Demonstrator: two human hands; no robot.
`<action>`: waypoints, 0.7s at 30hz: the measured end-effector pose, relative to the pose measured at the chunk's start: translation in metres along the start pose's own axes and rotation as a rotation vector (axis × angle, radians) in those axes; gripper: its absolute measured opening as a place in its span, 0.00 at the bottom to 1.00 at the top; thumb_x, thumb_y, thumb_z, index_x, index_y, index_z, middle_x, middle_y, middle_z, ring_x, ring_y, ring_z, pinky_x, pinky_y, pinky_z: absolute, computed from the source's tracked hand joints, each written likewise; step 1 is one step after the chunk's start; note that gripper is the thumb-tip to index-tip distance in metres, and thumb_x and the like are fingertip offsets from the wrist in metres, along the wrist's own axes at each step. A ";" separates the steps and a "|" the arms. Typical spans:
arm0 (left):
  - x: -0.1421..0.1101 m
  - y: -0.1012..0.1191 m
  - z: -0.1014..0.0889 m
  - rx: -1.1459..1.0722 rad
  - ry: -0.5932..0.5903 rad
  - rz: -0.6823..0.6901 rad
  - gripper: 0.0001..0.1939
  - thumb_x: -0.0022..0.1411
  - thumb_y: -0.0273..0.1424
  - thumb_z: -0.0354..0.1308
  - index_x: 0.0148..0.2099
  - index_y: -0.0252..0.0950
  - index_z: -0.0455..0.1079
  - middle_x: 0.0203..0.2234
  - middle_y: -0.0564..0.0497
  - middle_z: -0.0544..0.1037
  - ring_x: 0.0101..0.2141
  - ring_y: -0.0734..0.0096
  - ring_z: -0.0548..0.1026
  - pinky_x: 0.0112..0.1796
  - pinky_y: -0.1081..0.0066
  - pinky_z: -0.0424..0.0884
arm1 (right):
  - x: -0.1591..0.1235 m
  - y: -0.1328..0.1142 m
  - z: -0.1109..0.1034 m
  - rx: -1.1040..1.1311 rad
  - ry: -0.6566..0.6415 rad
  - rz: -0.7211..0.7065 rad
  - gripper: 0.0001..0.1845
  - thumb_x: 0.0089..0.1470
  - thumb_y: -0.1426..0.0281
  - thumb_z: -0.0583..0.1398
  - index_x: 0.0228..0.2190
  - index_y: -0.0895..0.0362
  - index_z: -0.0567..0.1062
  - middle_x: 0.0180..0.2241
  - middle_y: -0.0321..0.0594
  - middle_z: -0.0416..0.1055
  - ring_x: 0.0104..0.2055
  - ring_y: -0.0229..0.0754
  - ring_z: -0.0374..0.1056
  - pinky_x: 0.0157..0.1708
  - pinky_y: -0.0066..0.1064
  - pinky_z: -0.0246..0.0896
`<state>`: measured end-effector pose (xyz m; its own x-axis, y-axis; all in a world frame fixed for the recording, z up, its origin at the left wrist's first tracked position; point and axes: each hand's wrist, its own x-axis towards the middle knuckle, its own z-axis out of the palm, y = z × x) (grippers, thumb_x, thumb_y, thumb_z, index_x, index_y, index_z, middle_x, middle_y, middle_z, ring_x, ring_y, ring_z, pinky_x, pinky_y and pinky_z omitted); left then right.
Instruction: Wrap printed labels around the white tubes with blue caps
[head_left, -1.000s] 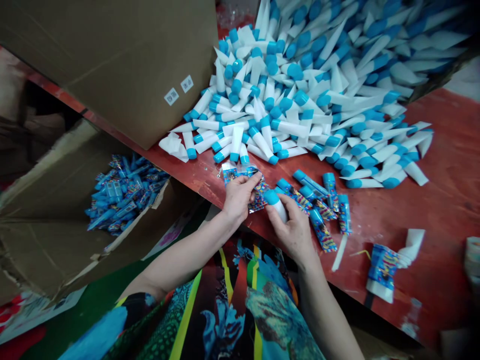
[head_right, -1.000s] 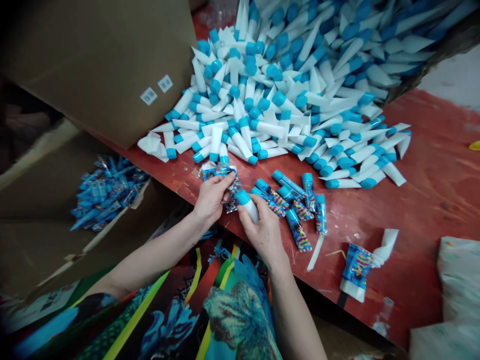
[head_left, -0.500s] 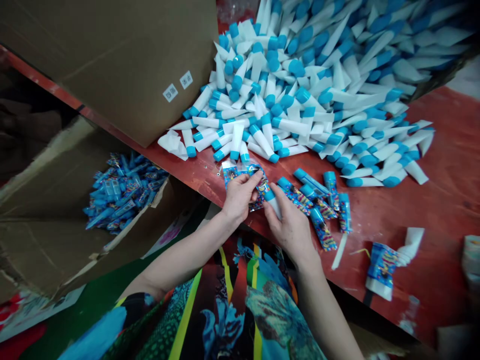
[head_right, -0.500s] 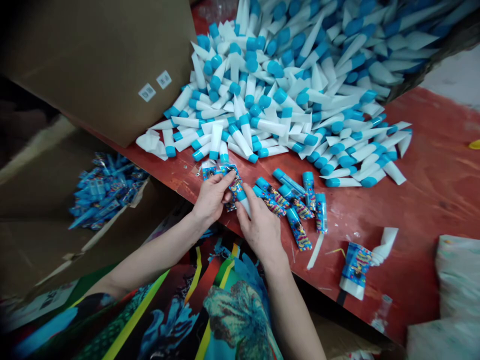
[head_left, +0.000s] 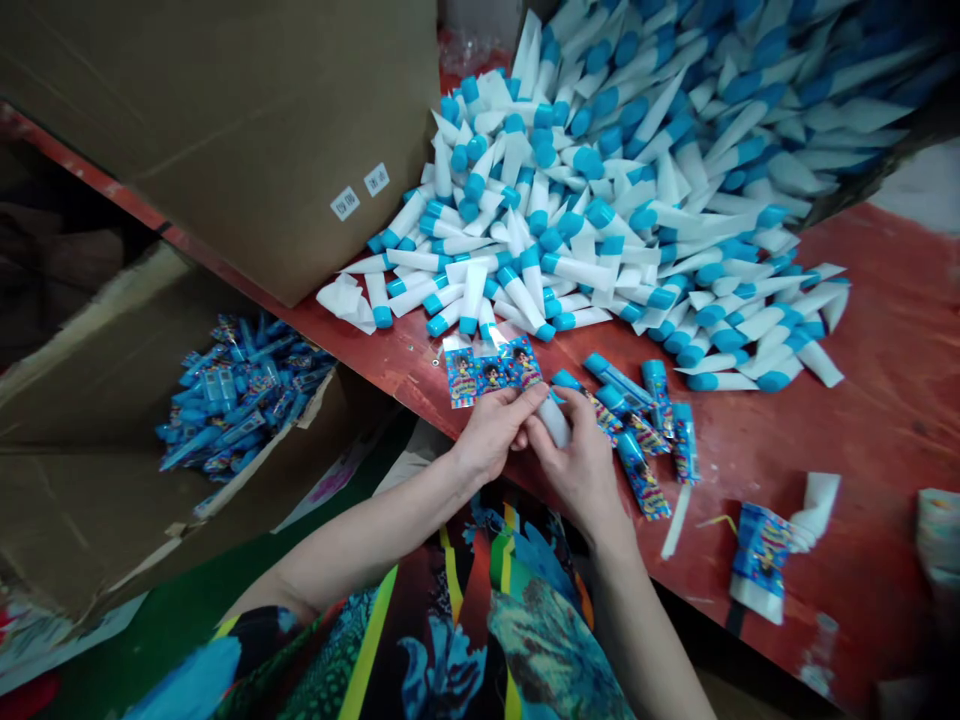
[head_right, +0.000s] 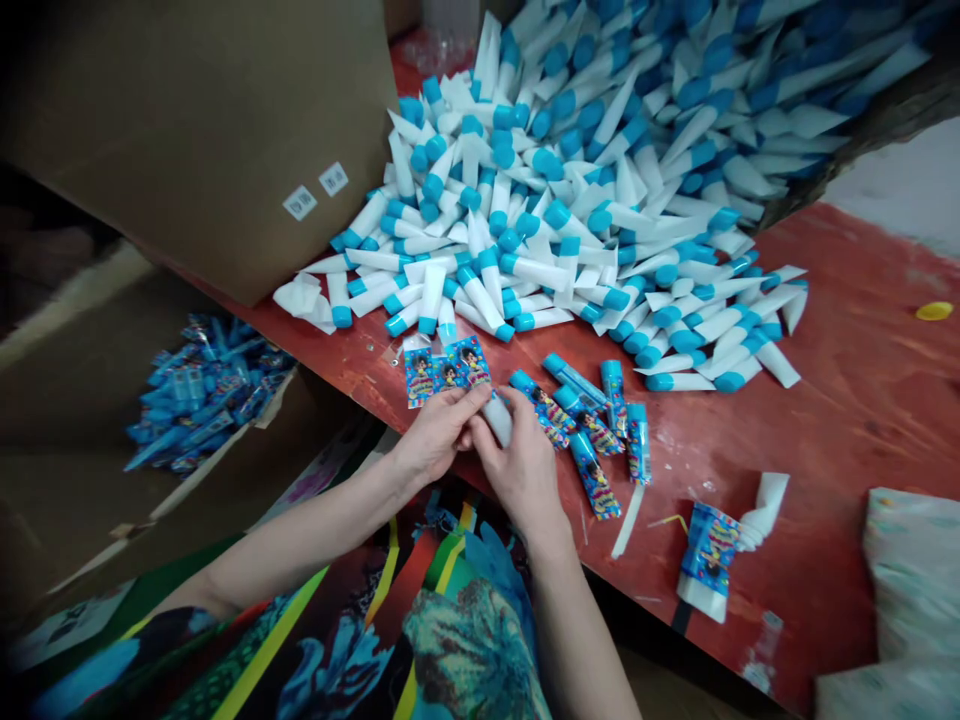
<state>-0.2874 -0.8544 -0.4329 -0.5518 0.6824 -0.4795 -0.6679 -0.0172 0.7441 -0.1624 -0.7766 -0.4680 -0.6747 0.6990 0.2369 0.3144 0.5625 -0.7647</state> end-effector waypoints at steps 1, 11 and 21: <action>0.001 0.001 -0.001 -0.006 0.012 0.006 0.28 0.69 0.44 0.77 0.25 0.37 0.68 0.14 0.58 0.66 0.15 0.83 0.59 0.20 0.77 0.52 | -0.002 0.002 -0.004 0.094 -0.045 0.026 0.31 0.70 0.47 0.65 0.61 0.55 0.79 0.48 0.51 0.86 0.45 0.59 0.83 0.45 0.50 0.83; -0.017 -0.021 0.007 0.121 -0.124 -0.010 0.30 0.61 0.55 0.79 0.25 0.38 0.73 0.16 0.53 0.68 0.16 0.78 0.62 0.21 0.74 0.52 | -0.016 0.013 -0.004 0.519 0.075 0.343 0.27 0.70 0.46 0.66 0.55 0.53 0.76 0.31 0.36 0.78 0.26 0.45 0.71 0.22 0.35 0.66; -0.011 -0.026 0.006 0.100 -0.117 0.053 0.32 0.54 0.60 0.80 0.25 0.38 0.74 0.17 0.52 0.68 0.18 0.77 0.62 0.22 0.74 0.54 | -0.036 0.008 0.005 0.654 0.000 0.302 0.33 0.71 0.46 0.67 0.65 0.53 0.74 0.32 0.36 0.81 0.30 0.47 0.75 0.33 0.39 0.77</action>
<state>-0.2609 -0.8566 -0.4444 -0.5194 0.7627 -0.3853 -0.5833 0.0130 0.8122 -0.1389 -0.7988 -0.4855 -0.6214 0.7824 -0.0413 0.0227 -0.0347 -0.9991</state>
